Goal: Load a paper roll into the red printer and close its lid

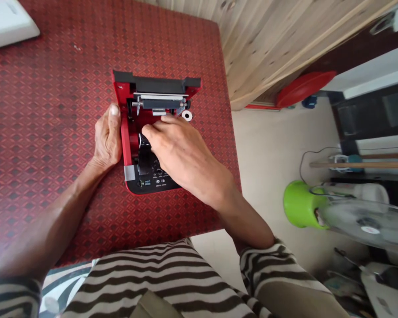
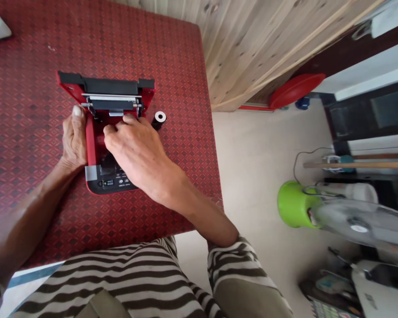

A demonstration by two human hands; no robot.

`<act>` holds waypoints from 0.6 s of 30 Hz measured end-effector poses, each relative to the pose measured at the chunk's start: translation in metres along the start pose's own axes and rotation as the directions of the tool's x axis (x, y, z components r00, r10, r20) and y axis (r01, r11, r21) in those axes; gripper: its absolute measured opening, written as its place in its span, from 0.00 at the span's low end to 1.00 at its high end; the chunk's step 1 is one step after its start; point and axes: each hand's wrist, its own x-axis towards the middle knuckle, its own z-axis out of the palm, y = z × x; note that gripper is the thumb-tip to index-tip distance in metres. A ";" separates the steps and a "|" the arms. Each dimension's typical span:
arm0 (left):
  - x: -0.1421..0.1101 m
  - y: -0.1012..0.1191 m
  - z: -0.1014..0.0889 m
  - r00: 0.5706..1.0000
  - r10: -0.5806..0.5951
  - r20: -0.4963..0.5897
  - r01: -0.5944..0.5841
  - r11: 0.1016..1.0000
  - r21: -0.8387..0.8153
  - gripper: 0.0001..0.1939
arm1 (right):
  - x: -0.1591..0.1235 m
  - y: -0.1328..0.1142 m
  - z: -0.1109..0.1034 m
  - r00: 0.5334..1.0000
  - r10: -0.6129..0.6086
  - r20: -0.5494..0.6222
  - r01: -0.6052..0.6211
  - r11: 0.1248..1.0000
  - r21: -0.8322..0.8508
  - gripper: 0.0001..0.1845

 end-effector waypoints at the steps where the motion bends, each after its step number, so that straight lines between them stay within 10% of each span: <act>1: 0.000 -0.001 0.000 1.000 0.000 -0.002 0.000 1.000 -0.001 0.32 | 0.004 0.002 0.001 1.000 0.010 0.028 -0.010 1.000 0.003 0.17; 18: 0.000 -0.001 0.000 1.000 0.002 -0.001 -0.001 0.999 0.032 0.32 | -0.014 0.015 -0.012 0.994 -0.110 0.022 0.099 0.951 0.293 0.20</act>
